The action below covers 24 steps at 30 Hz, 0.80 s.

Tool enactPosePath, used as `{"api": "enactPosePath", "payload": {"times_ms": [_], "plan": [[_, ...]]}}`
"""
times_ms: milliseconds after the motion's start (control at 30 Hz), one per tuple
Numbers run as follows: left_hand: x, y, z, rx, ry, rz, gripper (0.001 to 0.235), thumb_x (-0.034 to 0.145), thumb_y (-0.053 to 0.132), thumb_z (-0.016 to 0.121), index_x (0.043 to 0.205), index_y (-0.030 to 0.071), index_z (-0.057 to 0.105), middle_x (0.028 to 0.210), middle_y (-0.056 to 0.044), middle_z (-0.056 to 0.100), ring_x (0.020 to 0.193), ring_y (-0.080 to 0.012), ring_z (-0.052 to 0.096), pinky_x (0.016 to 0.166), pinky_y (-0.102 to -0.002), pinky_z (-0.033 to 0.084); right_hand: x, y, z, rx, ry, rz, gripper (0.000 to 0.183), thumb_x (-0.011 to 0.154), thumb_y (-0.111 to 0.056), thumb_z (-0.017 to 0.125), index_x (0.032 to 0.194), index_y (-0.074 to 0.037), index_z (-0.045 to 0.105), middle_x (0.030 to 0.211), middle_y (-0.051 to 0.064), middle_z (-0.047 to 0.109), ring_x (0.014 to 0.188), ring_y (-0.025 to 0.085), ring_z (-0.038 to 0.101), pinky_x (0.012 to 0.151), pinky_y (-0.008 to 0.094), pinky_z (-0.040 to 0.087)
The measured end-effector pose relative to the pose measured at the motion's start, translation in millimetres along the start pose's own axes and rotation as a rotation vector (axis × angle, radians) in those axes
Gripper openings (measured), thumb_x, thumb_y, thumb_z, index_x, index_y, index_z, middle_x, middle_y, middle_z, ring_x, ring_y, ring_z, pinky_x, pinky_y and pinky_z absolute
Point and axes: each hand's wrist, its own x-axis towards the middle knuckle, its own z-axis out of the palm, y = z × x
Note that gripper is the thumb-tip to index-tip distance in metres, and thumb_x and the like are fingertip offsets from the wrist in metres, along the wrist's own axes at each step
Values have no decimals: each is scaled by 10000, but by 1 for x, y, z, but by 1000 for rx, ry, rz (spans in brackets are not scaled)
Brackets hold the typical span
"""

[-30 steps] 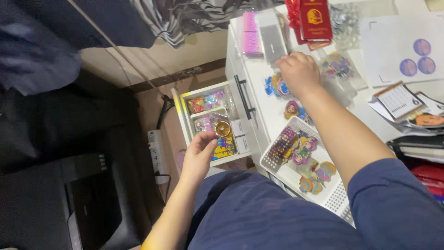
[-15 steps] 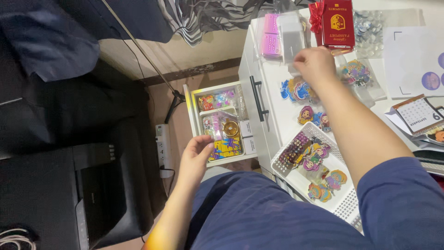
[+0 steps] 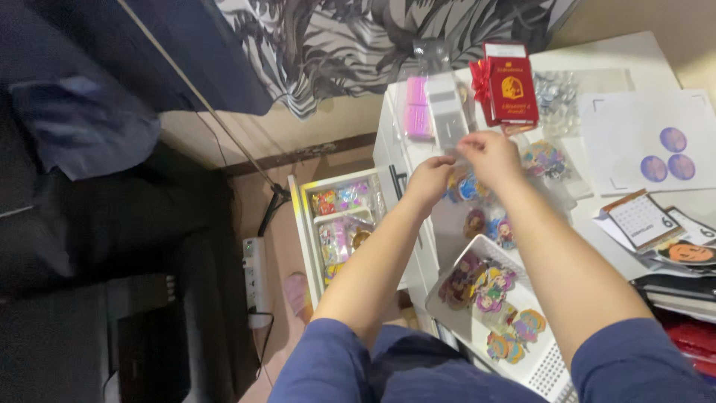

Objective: The person sorts and organizes small character stickers from a white basket into clear plastic bags. They pick up individual stickers, place them into bags, and set the filled bags aside on the table.

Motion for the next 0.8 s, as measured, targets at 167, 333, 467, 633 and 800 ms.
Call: {"api": "enactPosePath", "payload": {"times_ms": [167, 333, 467, 633, 800], "plan": [[17, 18, 3, -12, 32, -47, 272, 734, 251, 578, 959, 189, 718, 864, -78, 685, 923, -241, 637, 789, -339, 493, 1, 5, 1, 97, 104, -184, 104, 812, -200, 685, 913, -196, 711, 964, 53, 667, 961, 292, 616, 824, 381, 486], [55, 2, 6, -109, 91, -89, 297, 728, 206, 551, 970, 139, 711, 751, -69, 664, 795, -200, 636, 722, -324, 496, -13, 9, -6, 74, 164, -348, 81, 815, -180, 692, 895, -181, 708, 999, 36, 660, 997, 276, 599, 867, 370, 466], [85, -5, 11, -172, 97, -17, 328, 733, 169, 561, 1021, 87, 694, 850, -96, 660, 738, -155, 611, 647, -285, 484, -60, -18, -48, 124, 208, -516, 52, 815, -143, 683, 860, -120, 695, 991, 80, 665, 994, 313, 593, 860, 401, 466], [7, 56, -19, -136, -27, -120, 474, 795, 347, 587, 1150, 33, 606, 1022, -151, 614, 799, -267, 668, 602, -357, 547, -136, -44, -94, 247, 326, -522, 42, 828, -110, 686, 824, -69, 678, 954, 89, 673, 939, 309, 623, 806, 382, 493], [-135, 135, -49, -73, -366, -155, 924, 773, 647, 403, 1392, -30, 289, 1268, -391, 420, 1070, -570, 472, 801, -698, 390, -189, -32, -92, 102, 614, -513, 87, 843, -34, 693, 777, 18, 669, 881, 150, 667, 774, 327, 647, 676, 383, 522]]}}
